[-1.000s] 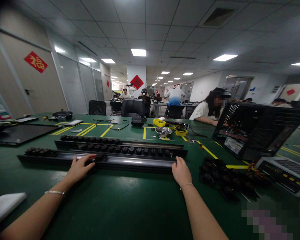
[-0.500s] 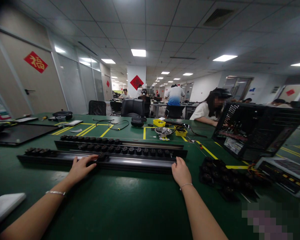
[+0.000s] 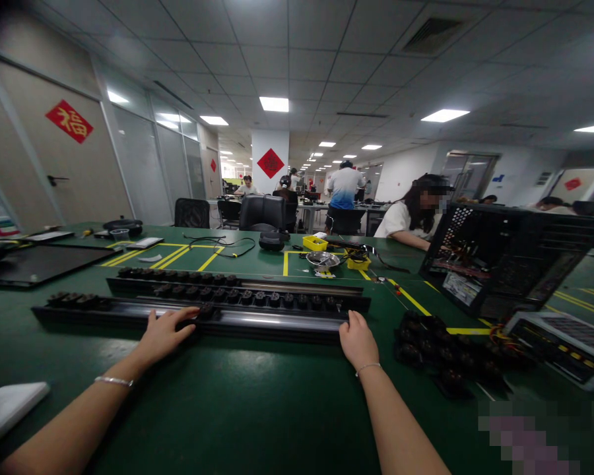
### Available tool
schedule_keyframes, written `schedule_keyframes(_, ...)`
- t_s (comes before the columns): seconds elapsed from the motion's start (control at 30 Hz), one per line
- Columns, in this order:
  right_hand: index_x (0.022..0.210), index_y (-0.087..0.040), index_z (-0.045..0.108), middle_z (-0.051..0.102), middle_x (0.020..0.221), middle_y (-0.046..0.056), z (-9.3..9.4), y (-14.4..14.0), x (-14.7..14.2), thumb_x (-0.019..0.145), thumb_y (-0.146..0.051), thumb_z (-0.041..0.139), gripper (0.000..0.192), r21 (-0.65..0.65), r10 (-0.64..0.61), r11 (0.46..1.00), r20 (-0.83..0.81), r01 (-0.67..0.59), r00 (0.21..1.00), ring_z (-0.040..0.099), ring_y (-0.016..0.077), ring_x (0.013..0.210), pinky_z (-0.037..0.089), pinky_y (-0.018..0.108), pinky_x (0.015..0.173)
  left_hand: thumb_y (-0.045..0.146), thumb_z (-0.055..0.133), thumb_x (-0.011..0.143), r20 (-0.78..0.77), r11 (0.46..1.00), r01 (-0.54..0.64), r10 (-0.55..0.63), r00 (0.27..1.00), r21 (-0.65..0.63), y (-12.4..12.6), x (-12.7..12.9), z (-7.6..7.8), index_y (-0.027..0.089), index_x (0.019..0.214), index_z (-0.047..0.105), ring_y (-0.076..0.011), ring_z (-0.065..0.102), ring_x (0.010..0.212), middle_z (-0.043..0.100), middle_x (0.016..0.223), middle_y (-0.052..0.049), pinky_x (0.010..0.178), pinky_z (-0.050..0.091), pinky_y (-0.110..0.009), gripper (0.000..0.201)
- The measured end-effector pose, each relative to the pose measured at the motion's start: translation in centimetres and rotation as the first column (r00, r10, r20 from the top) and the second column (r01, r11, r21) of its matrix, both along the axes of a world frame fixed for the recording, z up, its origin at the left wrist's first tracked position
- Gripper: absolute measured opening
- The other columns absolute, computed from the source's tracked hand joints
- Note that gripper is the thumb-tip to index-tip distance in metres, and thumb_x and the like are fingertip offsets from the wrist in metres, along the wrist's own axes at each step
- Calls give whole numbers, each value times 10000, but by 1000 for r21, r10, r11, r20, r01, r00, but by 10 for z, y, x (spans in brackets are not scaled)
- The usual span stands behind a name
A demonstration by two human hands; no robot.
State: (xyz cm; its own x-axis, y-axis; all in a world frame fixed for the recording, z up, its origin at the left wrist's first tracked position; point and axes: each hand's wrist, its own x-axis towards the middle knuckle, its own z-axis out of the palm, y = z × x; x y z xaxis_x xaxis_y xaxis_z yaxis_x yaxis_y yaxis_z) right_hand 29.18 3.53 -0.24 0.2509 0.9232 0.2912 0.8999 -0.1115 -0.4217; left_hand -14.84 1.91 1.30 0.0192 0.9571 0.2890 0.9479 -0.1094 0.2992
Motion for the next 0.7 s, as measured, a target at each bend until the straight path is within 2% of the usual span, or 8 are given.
schedule_keyframes(0.17, 1276, -18, 442, 423, 1341, 158, 0, 0, -1, 822, -232, 267, 531, 7, -2, 1000, 4, 2, 1000, 379, 212, 1252, 293, 306, 1048, 457, 409, 764, -4, 1000, -6, 6, 1000, -6, 0, 0, 0, 328, 1155, 505, -249, 524, 1079, 668, 1076, 3, 1031, 41, -627, 423)
schedule_keyframes(0.43, 1292, -23, 426, 400, 1362, 145, 4, -2, -3, 828, -244, 253, 542, -30, -12, 999, -12, 11, 1000, 380, 217, 1250, 296, 306, 1044, 423, 406, 763, -11, 1000, 8, -8, 1000, 22, -4, 10, 0, 258, 1159, 489, -230, 520, 1118, 636, 1139, -46, 1070, 68, -562, 437)
schedule_keyframes(0.7, 1293, -38, 427, 401, 1360, 139, 3, -3, -3, 831, -254, 253, 538, -28, -14, 1000, -20, 14, 1000, 376, 220, 1252, 302, 314, 1039, 424, 416, 765, 8, 1000, 25, -25, 1000, -3, -4, 13, 3, 286, 1145, 480, -248, 517, 1117, 640, 1139, -23, 1042, 40, -618, 410)
